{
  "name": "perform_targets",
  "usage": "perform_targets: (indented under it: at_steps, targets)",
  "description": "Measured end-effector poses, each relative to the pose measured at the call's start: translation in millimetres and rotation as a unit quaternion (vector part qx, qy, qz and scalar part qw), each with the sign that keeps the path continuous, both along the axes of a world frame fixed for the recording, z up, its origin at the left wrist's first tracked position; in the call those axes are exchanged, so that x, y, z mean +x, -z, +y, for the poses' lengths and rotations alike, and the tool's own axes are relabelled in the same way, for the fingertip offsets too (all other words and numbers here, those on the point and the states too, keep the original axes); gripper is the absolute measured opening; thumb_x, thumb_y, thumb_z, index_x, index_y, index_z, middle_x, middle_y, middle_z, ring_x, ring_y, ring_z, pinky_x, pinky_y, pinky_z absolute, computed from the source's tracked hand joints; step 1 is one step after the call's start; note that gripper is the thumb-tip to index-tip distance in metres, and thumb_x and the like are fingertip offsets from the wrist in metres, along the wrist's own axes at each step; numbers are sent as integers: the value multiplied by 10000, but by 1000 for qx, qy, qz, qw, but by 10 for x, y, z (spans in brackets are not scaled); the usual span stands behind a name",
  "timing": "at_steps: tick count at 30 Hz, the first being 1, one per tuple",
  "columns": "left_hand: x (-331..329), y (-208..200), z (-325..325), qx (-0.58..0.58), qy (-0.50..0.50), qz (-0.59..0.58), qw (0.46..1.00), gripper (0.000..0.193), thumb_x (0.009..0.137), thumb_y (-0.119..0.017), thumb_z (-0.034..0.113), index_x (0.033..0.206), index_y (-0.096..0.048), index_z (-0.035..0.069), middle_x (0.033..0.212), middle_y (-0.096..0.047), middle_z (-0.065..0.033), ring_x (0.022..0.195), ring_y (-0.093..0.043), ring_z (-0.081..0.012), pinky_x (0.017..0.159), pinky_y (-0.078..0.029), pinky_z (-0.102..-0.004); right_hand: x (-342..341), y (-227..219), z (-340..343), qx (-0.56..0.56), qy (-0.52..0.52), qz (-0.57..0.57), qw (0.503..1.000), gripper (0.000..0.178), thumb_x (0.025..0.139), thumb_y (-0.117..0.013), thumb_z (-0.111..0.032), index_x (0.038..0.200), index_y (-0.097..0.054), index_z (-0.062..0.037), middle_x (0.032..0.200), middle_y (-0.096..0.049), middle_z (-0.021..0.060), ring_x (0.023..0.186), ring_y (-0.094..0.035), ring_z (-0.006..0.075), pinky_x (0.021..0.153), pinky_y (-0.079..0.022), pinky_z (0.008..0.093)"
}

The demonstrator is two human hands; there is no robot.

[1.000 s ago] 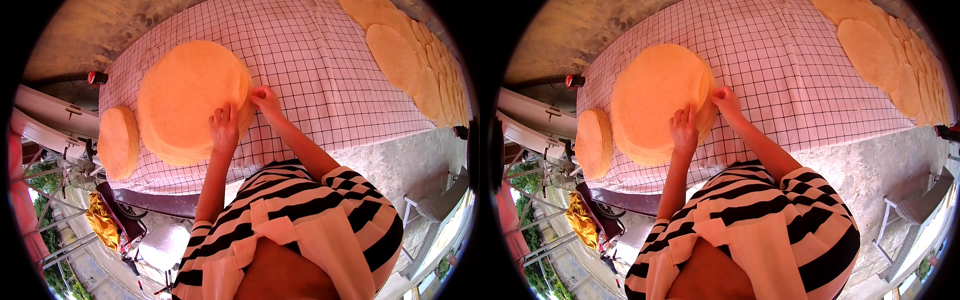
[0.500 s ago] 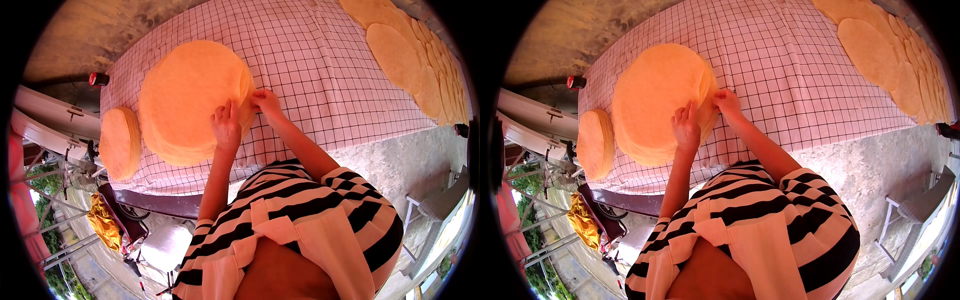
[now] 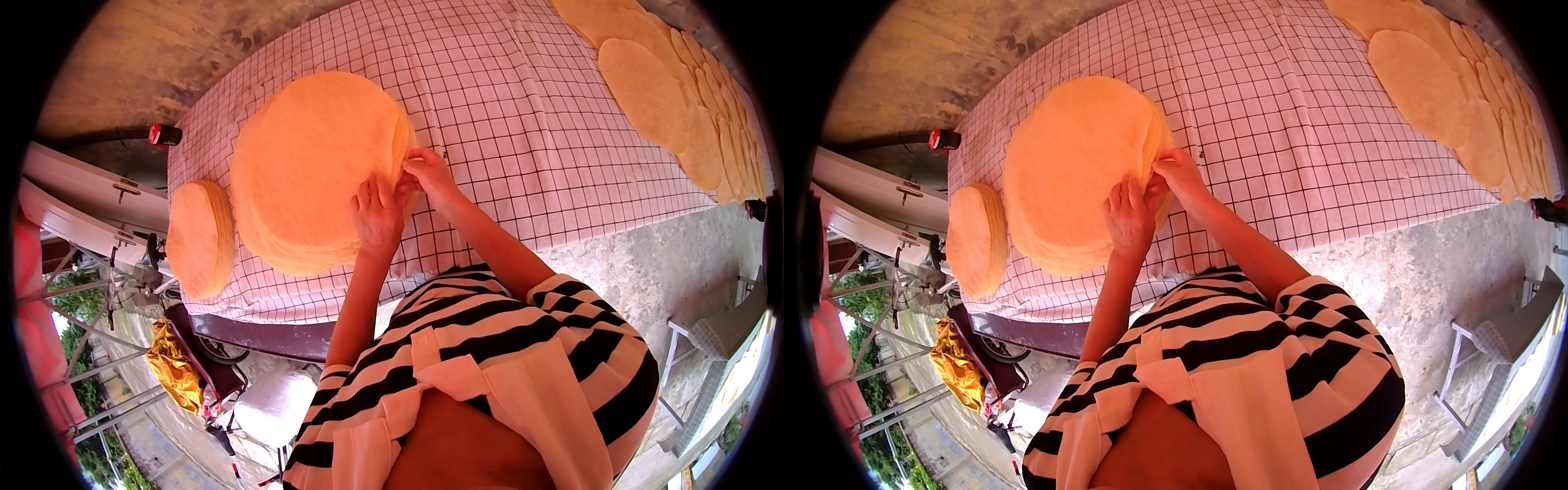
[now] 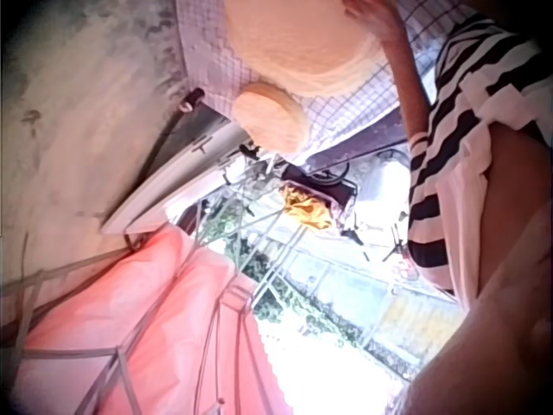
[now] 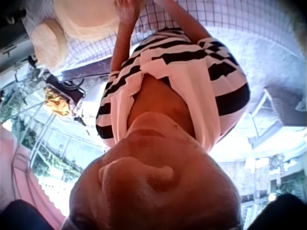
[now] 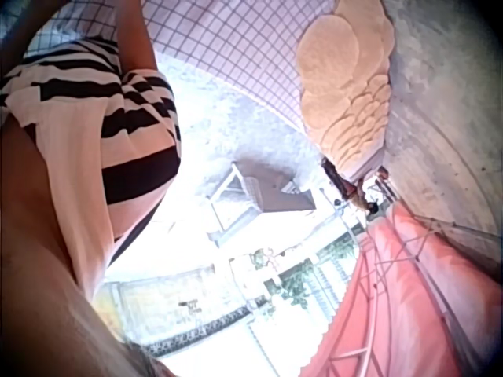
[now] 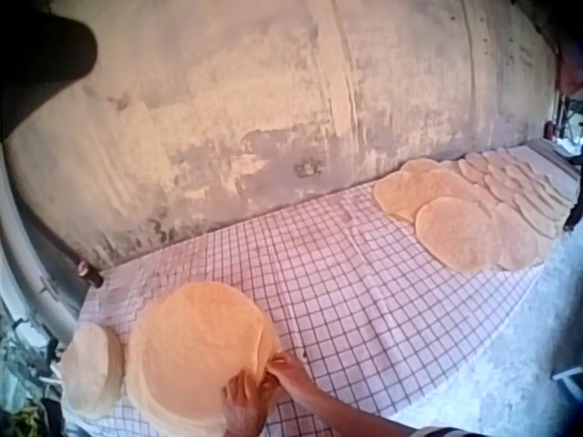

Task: The person picks up thin circular dough sheets from a long table and stacks them onto two separate piles on a smaller table.

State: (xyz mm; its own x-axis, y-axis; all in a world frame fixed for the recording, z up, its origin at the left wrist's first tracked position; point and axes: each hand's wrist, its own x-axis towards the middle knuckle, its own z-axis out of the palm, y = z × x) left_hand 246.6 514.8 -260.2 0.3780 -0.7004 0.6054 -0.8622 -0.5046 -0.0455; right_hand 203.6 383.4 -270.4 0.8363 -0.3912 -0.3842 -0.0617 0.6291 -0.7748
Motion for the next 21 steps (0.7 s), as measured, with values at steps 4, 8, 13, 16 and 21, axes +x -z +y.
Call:
perform_targets:
  at_steps: [4,8,13,16,21]
  targets:
    - [278,-402,90,42,-21,24,999,259,727,-545,-29,984,-525,-36,816,-592,-143,762,-559,-285,636,-453,-381,-11,20,-129,-7,9,-2,1000,222,856,-546,-163,1016,-490,-20,898,-628,93,744,-621,156,645,-492,257]
    - [410,-1338,137,13,-13,-79,997,288,658,-536,-96,940,-545,-34,820,-612,-124,736,-573,-241,600,-441,-330,-54,277,-322,-54,55,36,996,233,840,-582,-162,1013,-518,-19,903,-625,69,785,-594,123,656,-477,246]
    - [233,-700,151,94,42,-36,994,325,678,-541,-16,998,-532,-72,1007,-597,-174,867,-552,-253,646,-439,-341,17,396,-295,-71,17,42,996,251,816,-605,-128,1038,-563,-21,896,-611,40,799,-572,110,653,-470,240]
    - [148,-196,196,90,34,5,995,360,657,-532,-55,1017,-535,-54,1004,-606,-147,871,-554,-246,659,-439,-350,0,317,-243,-114,30,53,992,254,813,-603,-107,1053,-575,-28,917,-603,40,803,-570,110,653,-468,238]
    - [110,-117,143,54,25,1,998,379,655,-533,-54,1033,-536,-38,1016,-607,-150,881,-556,-251,677,-440,-360,18,417,-225,-185,59,49,980,283,812,-602,-100,1079,-558,-18,963,-596,59,829,-579,123,669,-473,237]
